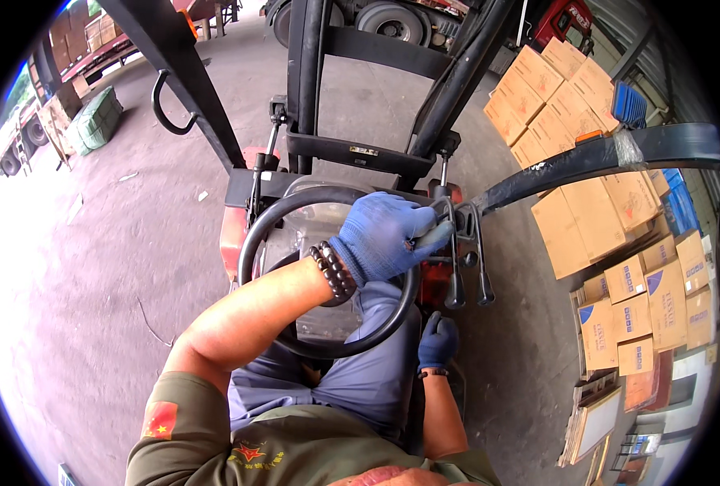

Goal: The person operates a forklift inside a warehouse, maneuvering the vehicle by turning the steering wheel and using the control levers. The operator navigates the forklift through aisles containing stacked cardboard boxes and a parked truck, adjusting the vehicle's position and orientation throughout the clip.

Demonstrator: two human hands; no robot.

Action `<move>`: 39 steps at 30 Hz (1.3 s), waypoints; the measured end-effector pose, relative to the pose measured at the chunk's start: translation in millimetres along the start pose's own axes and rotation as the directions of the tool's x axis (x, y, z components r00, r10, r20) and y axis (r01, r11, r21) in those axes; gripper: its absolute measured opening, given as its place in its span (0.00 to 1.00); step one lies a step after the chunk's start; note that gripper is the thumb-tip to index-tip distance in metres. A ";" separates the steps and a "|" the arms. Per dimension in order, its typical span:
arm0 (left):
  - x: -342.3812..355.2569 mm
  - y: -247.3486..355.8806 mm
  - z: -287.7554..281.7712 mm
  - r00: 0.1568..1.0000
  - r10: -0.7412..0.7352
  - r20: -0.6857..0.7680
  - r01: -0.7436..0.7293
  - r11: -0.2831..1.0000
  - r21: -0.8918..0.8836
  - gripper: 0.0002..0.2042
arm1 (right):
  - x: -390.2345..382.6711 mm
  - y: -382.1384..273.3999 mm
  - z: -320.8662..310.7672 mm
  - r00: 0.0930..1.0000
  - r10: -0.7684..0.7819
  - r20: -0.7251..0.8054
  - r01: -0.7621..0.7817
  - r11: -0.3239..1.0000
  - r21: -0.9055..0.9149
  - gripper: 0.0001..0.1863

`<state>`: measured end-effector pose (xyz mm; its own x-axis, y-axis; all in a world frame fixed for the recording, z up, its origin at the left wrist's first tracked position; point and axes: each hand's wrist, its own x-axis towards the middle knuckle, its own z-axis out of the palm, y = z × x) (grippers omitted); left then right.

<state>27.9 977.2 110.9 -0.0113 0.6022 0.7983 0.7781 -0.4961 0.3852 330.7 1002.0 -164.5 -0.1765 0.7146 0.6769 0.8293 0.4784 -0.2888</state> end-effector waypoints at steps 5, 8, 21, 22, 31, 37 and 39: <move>0.8 -5.1 -5.1 0.999 -0.013 0.044 0.012 1.000 0.020 0.20 | 4.5 -1.0 -6.0 0.999 0.025 0.034 -0.025 1.000 -0.008 0.24; 2.7 -15.8 -24.1 0.998 -0.057 0.031 0.057 0.998 0.025 0.16 | 2.6 12.5 -7.8 0.997 0.060 0.054 -0.062 0.997 0.039 0.23; -103.8 -15.0 -85.2 0.868 -0.471 -0.157 0.473 0.881 -0.021 0.08 | -19.3 79.2 4.1 0.924 0.347 0.159 -0.381 0.853 0.356 0.18; -109.0 -13.6 -87.4 0.875 -0.458 -0.155 0.464 0.886 0.006 0.08 | -21.4 83.1 6.2 0.922 0.350 0.164 -0.386 0.851 0.356 0.18; -124.9 1.8 -103.9 0.920 -0.368 -0.138 0.384 0.915 0.123 0.07 | -22.3 97.5 20.0 0.897 0.398 0.192 -0.441 0.837 0.323 0.13; -152.7 8.6 -113.3 0.942 -0.332 -0.041 0.334 0.933 0.136 0.03 | -4.3 90.0 19.4 0.885 0.407 0.225 -0.464 0.809 0.362 0.16; -159.9 15.0 -111.8 0.961 -0.277 0.021 0.272 0.952 0.141 0.04 | -4.1 89.1 23.4 0.865 0.447 0.230 -0.502 0.768 0.397 0.16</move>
<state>-28.8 803.6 40.8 -0.2133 0.7292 0.6502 0.8262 -0.2206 0.5184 392.9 1053.7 -208.9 0.0964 0.9488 0.3008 0.5150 0.2111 -0.8308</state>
